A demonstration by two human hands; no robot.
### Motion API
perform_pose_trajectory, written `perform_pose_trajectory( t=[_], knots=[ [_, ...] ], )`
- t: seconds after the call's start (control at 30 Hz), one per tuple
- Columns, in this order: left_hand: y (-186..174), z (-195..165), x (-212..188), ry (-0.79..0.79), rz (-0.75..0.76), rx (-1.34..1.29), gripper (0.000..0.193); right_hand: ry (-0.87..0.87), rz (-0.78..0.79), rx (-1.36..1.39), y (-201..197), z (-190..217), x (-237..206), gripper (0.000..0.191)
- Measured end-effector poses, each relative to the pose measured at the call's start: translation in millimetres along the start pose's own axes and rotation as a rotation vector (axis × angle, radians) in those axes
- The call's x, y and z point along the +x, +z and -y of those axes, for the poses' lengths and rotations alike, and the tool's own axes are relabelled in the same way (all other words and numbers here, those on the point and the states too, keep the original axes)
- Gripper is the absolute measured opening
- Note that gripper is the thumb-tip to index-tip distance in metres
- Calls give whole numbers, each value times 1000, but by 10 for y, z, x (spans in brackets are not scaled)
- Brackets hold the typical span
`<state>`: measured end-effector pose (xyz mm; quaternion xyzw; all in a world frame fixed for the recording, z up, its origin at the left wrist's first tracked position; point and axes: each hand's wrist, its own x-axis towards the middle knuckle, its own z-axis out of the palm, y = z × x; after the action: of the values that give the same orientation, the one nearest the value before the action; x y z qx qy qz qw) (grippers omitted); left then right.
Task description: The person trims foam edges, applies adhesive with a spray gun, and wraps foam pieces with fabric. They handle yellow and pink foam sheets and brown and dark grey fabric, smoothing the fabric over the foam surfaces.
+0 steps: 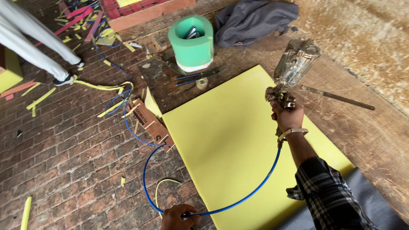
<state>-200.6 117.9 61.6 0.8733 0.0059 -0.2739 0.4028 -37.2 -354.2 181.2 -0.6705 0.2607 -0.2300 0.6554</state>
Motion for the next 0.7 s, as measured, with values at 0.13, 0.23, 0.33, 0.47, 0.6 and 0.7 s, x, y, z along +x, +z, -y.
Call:
perform_pose_trajectory(
  t=[0.13,0.23,0.33,0.47,0.6,0.7],
  knots=[
    [-200,131,-139,-118,-16,24,38,101,130,24,379,-8,-272,18],
    [-310,124,-323,-189,-139,37,40,114,233,42,701,1,-459,18],
    [-428,76,-520,-200,-241,7,35,99,328,90,1020,7,-650,18],
    [-572,31,-720,-173,-315,49,31,64,439,71,1378,13,-910,23],
    [-690,85,-832,-143,-321,86,32,113,503,73,1506,-8,-1203,45],
    [-707,173,-878,-61,-287,136,33,104,543,33,1357,-86,-1486,51]
  ],
)
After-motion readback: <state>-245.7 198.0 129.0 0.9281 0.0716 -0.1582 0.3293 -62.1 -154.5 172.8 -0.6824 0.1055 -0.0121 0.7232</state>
